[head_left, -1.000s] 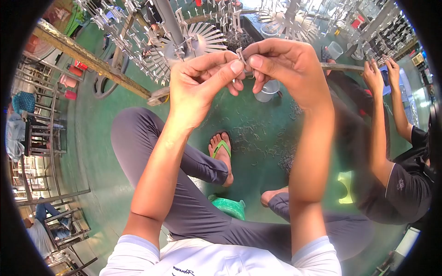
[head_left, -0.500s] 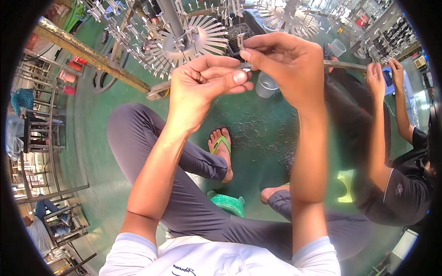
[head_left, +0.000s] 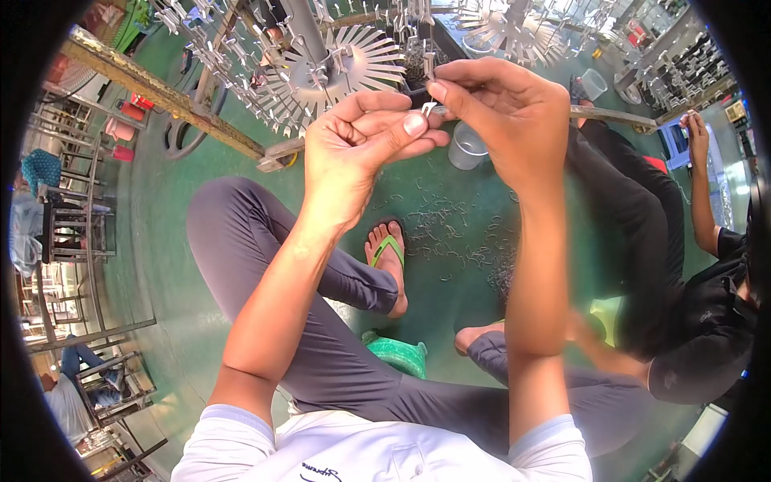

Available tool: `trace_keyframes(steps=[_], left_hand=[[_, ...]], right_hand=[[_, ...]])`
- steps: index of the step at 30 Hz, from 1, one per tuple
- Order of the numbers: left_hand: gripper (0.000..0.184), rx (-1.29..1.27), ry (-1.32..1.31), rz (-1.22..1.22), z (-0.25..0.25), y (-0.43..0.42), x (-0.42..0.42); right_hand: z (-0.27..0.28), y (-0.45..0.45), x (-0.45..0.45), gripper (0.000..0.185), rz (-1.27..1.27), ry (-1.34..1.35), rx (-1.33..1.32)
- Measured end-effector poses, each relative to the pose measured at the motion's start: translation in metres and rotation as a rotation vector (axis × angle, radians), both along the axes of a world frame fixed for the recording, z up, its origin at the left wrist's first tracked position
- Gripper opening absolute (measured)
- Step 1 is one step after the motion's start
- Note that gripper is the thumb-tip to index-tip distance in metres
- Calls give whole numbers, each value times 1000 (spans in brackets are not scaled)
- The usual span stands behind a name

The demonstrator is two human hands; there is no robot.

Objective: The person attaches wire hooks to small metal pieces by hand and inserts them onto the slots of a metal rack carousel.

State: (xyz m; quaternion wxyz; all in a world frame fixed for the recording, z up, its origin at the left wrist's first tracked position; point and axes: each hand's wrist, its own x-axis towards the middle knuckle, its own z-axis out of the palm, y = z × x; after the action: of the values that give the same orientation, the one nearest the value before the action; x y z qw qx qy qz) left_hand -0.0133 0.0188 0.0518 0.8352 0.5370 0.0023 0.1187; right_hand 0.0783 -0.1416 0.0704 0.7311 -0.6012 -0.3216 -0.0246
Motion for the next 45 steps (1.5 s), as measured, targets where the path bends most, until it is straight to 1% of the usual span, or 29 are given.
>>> trace_keyframes(steps=[4, 7, 10, 13, 19, 25, 28, 31, 34, 35, 37, 40, 43, 45], left_hand=[[22, 15, 36, -3, -6, -1, 2], [21, -53, 29, 23, -10, -3, 4], [20, -43, -40, 52, -14, -4, 4], [20, -5, -26, 51, -13, -4, 2], [20, -22, -97, 48, -16, -4, 5], [19, -4, -47, 52, -14, -4, 5], [19, -4, -34, 90, -15, -4, 7], [21, 17, -25, 213, -17, -4, 12], [21, 135, -15, 226, -15, 2, 12], [22, 162, -30, 242, -14, 3, 12], [25, 214, -61, 276, -13, 5, 13], [23, 292, -90, 315, -9, 6, 14], [24, 468, 32, 304, 3, 6, 7], [28, 690, 119, 377, 16, 9, -1]], right_hand=[[1, -1, -2, 15, 9, 61, -12], [1, 1, -4, 15, 16, 68, 5], [-3, 0, 1, 15, -14, 31, 8], [-5, 1, 2, 15, -48, 11, 38], [1, -2, 1, 16, -14, -3, -41], [1, 1, -2, 15, 40, 31, -27], [-2, 5, -4, 18, -9, 22, 1], [-9, 5, -12, 21, -30, 130, -201], [-25, 18, -9, 21, -96, 34, -160], [-26, 22, -9, 18, -110, 38, -137], [-26, 28, -7, 19, -119, 8, -137], [-30, 38, -3, 19, -142, -4, -125], [-37, 47, 4, 17, -204, -47, -111], [-41, 54, 4, 16, -242, -79, -99]])
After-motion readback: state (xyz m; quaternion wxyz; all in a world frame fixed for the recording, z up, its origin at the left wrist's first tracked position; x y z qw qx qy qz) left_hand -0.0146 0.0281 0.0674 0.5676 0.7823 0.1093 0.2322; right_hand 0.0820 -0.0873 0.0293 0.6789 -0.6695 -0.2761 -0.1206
